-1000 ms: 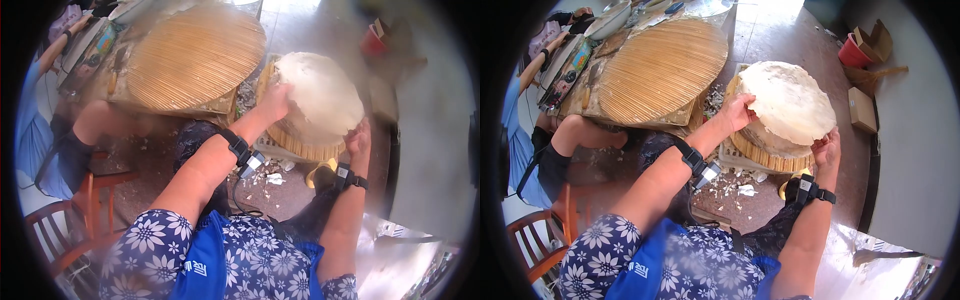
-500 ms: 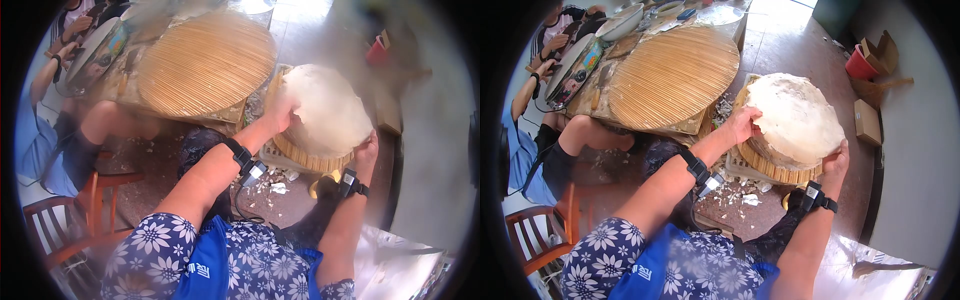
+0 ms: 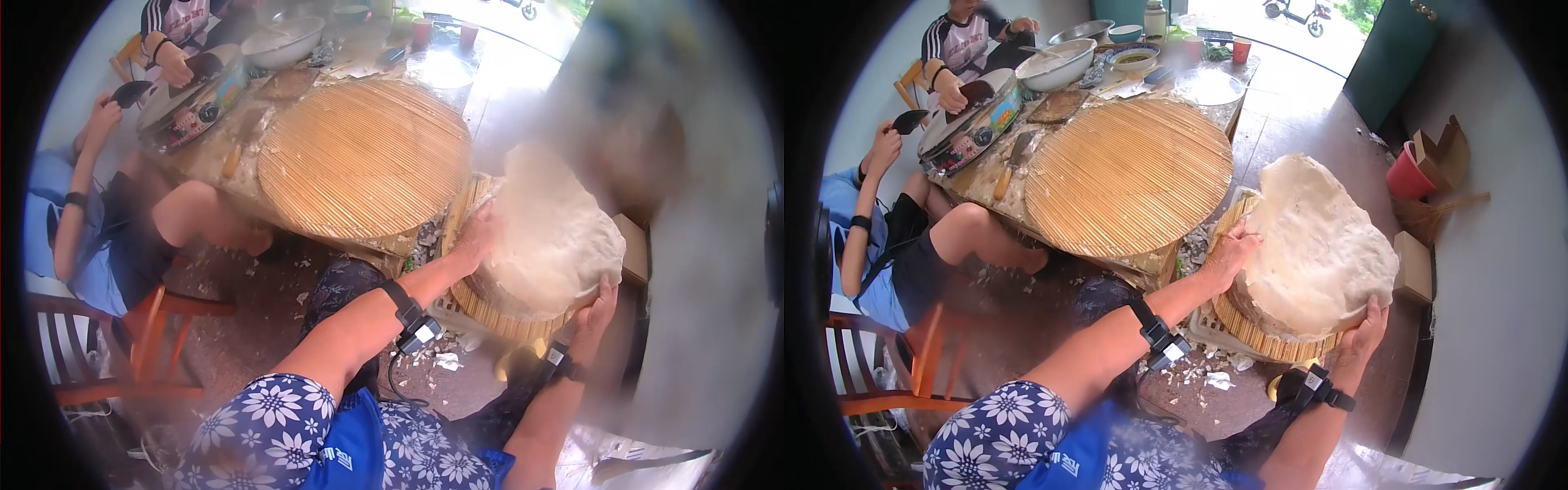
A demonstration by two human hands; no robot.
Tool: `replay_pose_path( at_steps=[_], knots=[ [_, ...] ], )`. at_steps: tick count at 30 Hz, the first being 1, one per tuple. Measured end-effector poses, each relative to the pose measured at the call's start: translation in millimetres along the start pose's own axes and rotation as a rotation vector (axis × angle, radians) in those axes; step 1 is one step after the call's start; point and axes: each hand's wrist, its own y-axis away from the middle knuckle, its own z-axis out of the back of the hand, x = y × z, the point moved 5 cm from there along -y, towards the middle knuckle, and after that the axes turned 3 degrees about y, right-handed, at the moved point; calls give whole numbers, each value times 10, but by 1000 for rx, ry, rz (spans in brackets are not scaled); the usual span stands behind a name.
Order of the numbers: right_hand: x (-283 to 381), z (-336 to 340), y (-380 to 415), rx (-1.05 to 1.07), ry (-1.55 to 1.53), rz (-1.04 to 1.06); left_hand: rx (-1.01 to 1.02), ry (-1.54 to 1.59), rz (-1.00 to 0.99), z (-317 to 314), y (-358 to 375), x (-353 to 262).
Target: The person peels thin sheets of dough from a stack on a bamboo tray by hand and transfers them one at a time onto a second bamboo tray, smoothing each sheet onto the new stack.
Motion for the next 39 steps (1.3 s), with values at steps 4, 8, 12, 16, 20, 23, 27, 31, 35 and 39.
replay_pose_path(
  at_steps=[4,8,12,16,20,23,27,31,35,39],
  knots=[
    [135,-391,247,131,-135,5,34,152,-103,141,119,-504],
    [112,-957,503,336,-170,-9,9,362,-200,519,219,-1055],
    [104,-1703,618,478,-172,-68,-145,396,-392,996,403,-1580],
    [132,-2374,676,616,413,493,-358,346,-553,1595,503,-1868],
    [-255,-2881,742,686,327,179,-533,365,-584,2005,608,-1960],
    [-632,-3063,809,572,239,-220,-674,239,-464,2342,584,-1856],
    [-786,-3077,750,555,309,-144,-699,307,-418,2456,602,-1859],
    [-737,-3148,842,601,348,-161,-705,306,-422,2485,616,-1926],
    [-733,-3243,918,687,271,-160,-745,338,-507,2534,626,-1979],
    [-829,-3322,870,700,222,-129,-761,357,-549,2568,670,-2033]
  ],
)
